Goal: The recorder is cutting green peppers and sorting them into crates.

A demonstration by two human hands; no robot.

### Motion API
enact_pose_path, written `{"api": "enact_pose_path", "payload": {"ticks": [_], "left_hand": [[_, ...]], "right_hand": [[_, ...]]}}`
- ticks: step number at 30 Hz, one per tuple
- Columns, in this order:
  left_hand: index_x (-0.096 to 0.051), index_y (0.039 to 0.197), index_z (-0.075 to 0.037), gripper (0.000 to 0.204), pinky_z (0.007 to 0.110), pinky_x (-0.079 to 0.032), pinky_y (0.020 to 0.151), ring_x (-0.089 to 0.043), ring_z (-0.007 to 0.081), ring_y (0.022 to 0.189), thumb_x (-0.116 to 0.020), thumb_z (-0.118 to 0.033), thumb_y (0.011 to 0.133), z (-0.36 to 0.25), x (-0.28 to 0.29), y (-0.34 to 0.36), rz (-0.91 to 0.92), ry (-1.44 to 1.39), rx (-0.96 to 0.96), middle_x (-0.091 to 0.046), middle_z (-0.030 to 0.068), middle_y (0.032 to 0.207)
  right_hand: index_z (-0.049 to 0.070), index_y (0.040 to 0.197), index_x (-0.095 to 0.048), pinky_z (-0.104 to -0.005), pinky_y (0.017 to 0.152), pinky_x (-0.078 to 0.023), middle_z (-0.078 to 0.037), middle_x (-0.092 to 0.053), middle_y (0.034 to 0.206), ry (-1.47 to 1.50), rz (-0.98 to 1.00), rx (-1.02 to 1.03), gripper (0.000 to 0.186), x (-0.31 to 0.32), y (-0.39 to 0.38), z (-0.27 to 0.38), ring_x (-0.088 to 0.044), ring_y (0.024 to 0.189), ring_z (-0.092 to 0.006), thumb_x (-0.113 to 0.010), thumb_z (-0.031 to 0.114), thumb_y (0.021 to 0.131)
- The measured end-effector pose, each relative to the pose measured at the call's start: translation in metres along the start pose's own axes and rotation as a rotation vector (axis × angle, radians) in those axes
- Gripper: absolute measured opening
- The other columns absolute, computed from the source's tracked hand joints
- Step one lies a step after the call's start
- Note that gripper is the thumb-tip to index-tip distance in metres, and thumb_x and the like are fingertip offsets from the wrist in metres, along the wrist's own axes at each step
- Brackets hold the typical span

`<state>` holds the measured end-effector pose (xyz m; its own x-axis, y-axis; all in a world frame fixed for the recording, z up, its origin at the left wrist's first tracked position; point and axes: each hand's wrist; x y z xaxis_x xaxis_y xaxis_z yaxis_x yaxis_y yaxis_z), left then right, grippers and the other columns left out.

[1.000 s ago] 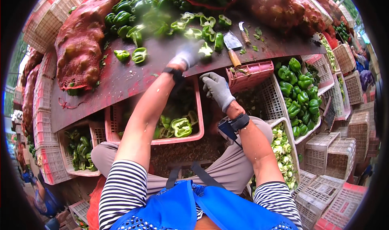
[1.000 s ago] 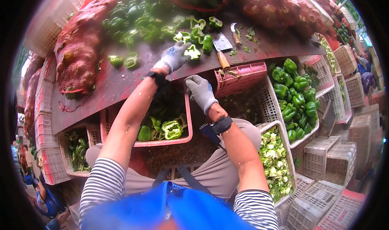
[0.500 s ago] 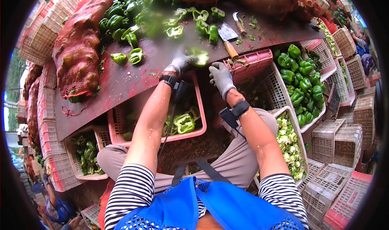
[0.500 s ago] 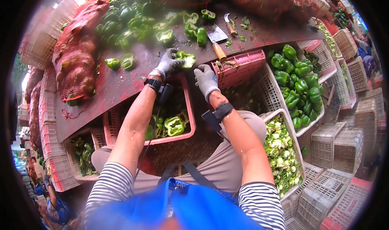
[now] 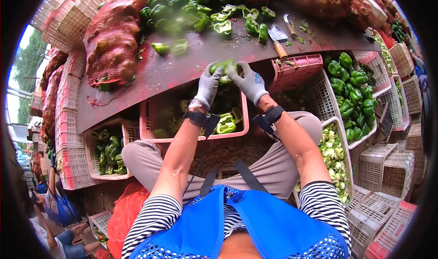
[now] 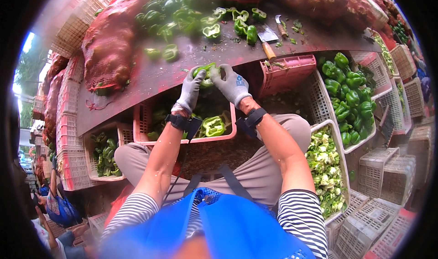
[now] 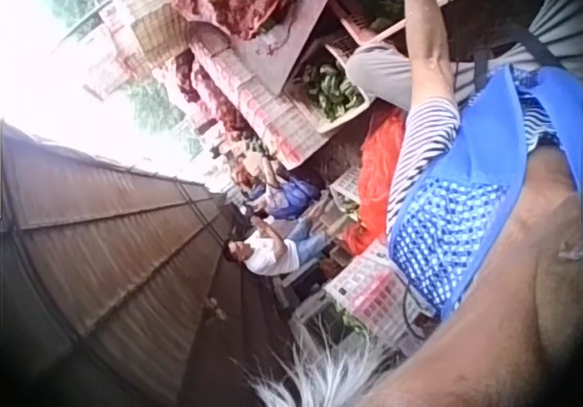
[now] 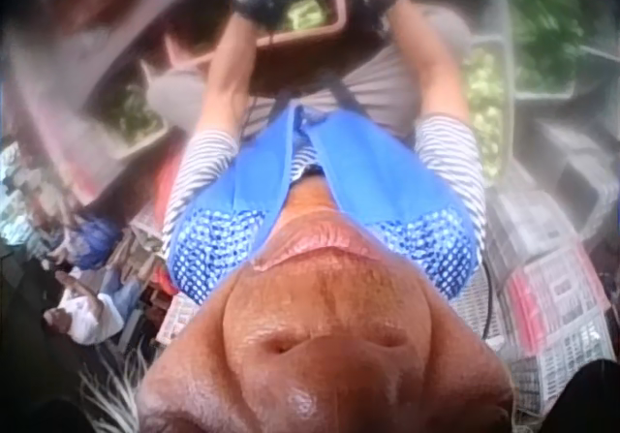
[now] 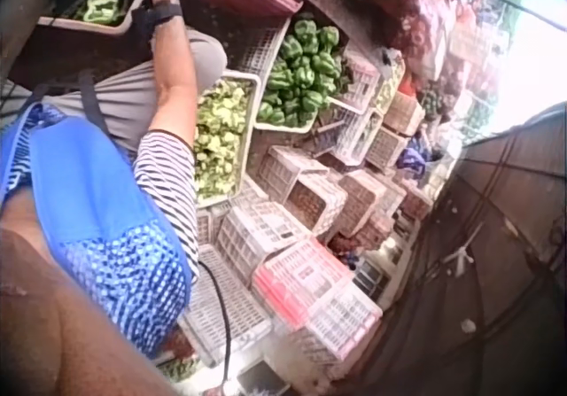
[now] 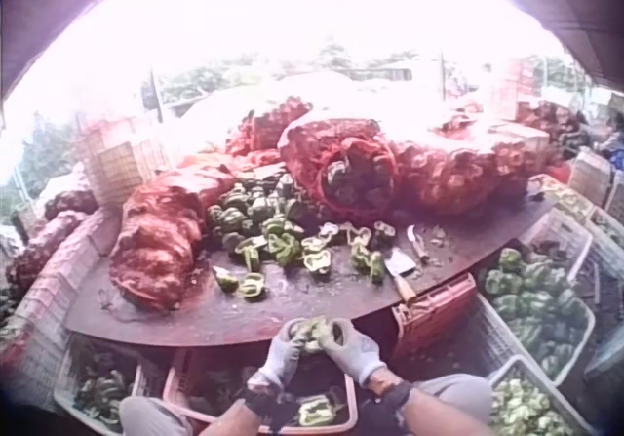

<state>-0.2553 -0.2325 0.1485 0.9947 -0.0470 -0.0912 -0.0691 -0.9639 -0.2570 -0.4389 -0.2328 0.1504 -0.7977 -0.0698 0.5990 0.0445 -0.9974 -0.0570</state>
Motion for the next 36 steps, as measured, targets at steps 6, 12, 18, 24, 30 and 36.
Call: {"api": "enact_pose_path", "payload": {"ticks": [6, 12, 18, 24, 30, 36], "left_hand": [[-0.058, 0.136, -0.009, 0.042, 0.032, -0.057, 0.077, -0.068, 0.0173, 0.088, -0.068, -0.032, 0.103, 0.021, -0.011, -0.032, -0.223, 0.498, -0.417, -0.072, 0.0131, 0.106], [-0.060, 0.134, -0.006, 0.042, 0.040, -0.058, 0.087, -0.073, 0.0257, 0.098, -0.069, -0.029, 0.100, 0.034, -0.012, -0.051, -0.298, 0.659, -0.495, -0.072, 0.0176, 0.109], [-0.061, 0.132, -0.005, 0.039, 0.037, -0.059, 0.083, -0.074, 0.0236, 0.095, -0.068, -0.025, 0.099, 0.019, -0.027, -0.059, -0.239, 0.556, -0.479, -0.073, 0.0150, 0.108], [-0.065, 0.127, -0.006, 0.030, 0.029, -0.060, 0.066, -0.071, 0.0139, 0.080, -0.062, -0.016, 0.099, 0.016, -0.008, -0.057, -0.072, -0.084, -0.036, -0.072, 0.0064, 0.103], [-0.064, 0.131, -0.005, 0.034, 0.033, -0.061, 0.087, -0.074, 0.0207, 0.098, -0.060, -0.020, 0.101, 0.060, 0.045, -0.036, -0.039, 0.148, 0.090, -0.073, 0.0110, 0.114], [-0.044, 0.157, -0.019, 0.080, 0.049, -0.051, 0.105, -0.060, 0.0397, 0.131, -0.069, -0.059, 0.092, 0.011, 0.015, 0.013, -0.067, 1.316, -0.234, -0.055, 0.0198, 0.150]], "right_hand": [[0.008, 0.123, -0.059, -0.0472, 0.089, -0.055, -0.020, -0.073, 0.111, -0.163, -0.006, 0.139, 0.062, -0.015, -0.009, 0.002, -0.072, 0.105, -0.0390, -0.064, 0.061, 0.092], [0.010, 0.123, -0.057, -0.0476, 0.089, -0.055, -0.019, -0.070, 0.112, -0.236, 0.009, 0.304, 0.046, -0.019, -0.011, -0.007, -0.070, 0.104, -0.0401, -0.070, 0.040, 0.090], [0.005, 0.116, -0.058, -0.0508, 0.087, -0.056, -0.025, -0.071, 0.107, -0.123, -0.019, 0.297, 0.044, -0.017, -0.009, -0.013, -0.069, 0.104, -0.0442, -0.070, 0.037, 0.088], [0.005, 0.141, -0.056, -0.0391, 0.068, -0.056, -0.010, -0.068, 0.083, 0.409, 0.141, 0.424, 0.054, -0.016, -0.008, -0.018, -0.070, 0.073, -0.0236, -0.064, 0.025, 0.092], [0.009, 0.149, -0.055, -0.0169, 0.047, -0.035, 0.008, -0.054, 0.076, 1.190, 0.861, -0.049, 0.049, 0.018, -0.029, 0.012, -0.047, 0.056, -0.0006, -0.056, 0.018, 0.101], [0.013, 0.116, -0.065, -0.0203, 0.052, -0.046, -0.001, -0.069, 0.086, 1.437, 0.535, -0.182, 0.021, 0.042, -0.004, -0.020, -0.062, 0.063, -0.0071, -0.059, 0.030, 0.105]]}}
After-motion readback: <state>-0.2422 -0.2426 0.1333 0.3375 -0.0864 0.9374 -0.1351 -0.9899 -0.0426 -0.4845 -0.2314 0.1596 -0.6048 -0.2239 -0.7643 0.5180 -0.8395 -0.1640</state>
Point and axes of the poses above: each hand's wrist, its own y-axis towards the middle knuckle, its own x-axis out of the back of the hand, z = x × y
